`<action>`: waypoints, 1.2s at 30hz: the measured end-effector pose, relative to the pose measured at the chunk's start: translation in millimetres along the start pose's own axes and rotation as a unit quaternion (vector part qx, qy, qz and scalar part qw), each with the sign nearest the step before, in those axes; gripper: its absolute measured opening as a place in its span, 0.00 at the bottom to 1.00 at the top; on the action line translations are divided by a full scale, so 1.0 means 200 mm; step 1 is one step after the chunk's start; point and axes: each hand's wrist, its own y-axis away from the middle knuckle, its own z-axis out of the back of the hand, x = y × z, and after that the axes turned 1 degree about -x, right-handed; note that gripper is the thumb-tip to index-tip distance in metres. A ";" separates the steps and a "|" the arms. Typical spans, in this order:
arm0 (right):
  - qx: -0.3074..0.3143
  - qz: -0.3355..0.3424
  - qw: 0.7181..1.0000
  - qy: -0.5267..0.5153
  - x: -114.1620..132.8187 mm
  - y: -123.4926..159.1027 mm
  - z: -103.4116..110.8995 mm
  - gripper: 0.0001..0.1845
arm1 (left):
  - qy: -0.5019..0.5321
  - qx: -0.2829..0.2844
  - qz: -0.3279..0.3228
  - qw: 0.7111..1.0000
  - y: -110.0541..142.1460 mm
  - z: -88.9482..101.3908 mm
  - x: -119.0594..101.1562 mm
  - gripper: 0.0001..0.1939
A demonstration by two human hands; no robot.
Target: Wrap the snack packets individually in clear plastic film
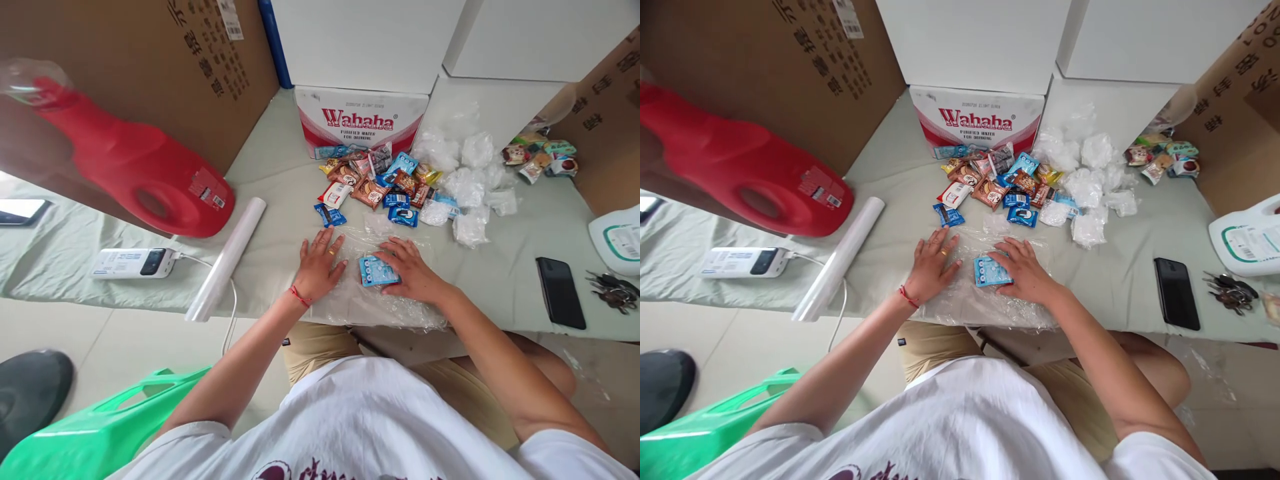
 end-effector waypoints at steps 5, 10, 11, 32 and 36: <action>-0.072 -0.017 0.995 -0.061 0.10 0.28 0.13 0.39 | 0.009 -0.175 -0.102 0.979 0.14 0.05 0.06 0.32; -0.059 -0.007 0.998 -0.009 0.22 0.56 -0.03 0.43 | -0.017 -0.106 -0.298 0.949 0.27 0.06 0.04 0.41; -0.059 -0.009 0.998 0.006 0.24 0.58 -0.08 0.39 | -0.011 -0.082 -0.303 0.949 0.28 0.06 0.03 0.41; -0.086 -0.062 0.994 0.039 0.27 0.67 -0.22 0.27 | 0.044 0.065 -0.392 0.917 0.06 0.26 -0.08 0.27; -0.107 -0.063 0.992 -0.026 0.20 0.67 -0.16 0.19 | 0.007 0.021 -0.294 0.956 0.13 0.22 0.04 0.16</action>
